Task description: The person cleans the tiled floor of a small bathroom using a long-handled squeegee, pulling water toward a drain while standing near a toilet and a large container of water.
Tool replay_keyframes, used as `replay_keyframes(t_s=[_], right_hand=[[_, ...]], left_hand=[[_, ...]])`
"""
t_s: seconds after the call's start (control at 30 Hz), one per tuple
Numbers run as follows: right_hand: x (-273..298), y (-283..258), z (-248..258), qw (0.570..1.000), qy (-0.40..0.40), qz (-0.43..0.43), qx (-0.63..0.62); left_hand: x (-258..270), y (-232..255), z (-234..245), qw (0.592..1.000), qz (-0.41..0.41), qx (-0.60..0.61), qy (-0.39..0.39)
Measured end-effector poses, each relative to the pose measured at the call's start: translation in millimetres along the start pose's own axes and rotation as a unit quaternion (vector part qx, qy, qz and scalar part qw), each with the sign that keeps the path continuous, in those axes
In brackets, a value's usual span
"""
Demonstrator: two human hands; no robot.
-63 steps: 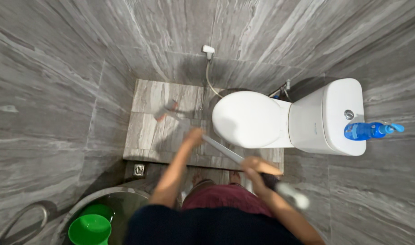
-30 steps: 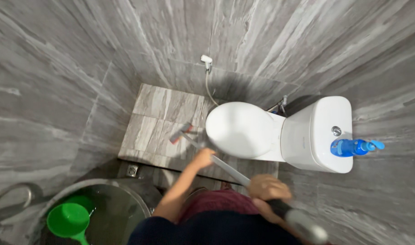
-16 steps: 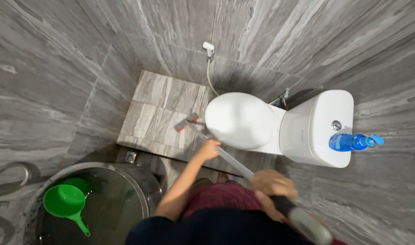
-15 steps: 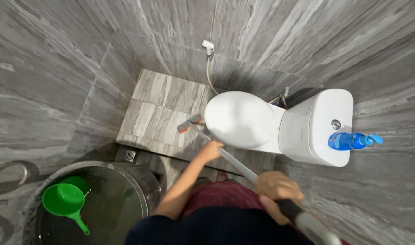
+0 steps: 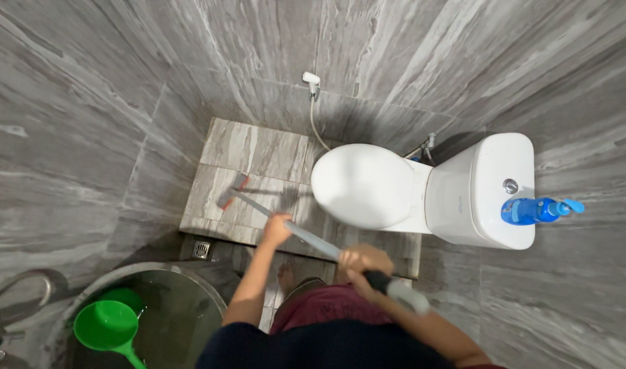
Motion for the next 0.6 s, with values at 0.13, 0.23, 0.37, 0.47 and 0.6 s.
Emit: replay_keyframes(t_s=[0.13,0.23,0.37,0.47,0.6], right_hand=[[5,13,1,0.991,0.071,-0.085,-0.080],[-13,-34,1,0.980,-0.004,-0.100,0.172],[-54,-84,-13,0.998,-0.035,-0.046,-0.015],[-72,-84,-30,0.995,-0.078,-0.051,-0.040],[-73,-39,-48,0.994,-0.093,-0.017,-0.045]], left_hand=[[-13,-8,4,0.997,-0.050,-0.047,0.030],[0,20,-14,0.993,-0.096,0.033,0.064],[35,52,-36,0.984,-0.161,0.025,-0.076],[52,45,-16,0.984,-0.155,0.076,-0.043],[38,-13,7,0.996,-0.032,0.020,-0.086]])
Point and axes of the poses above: each hand's wrist, its own x-axis away from the middle knuckle, its own z-axis out of the back of the hand, y = z × x, the point moved 4 cm from there along -x, towards the middle knuckle, and after that the axes turned 11 degrees about -x, right-handed, at the moved point
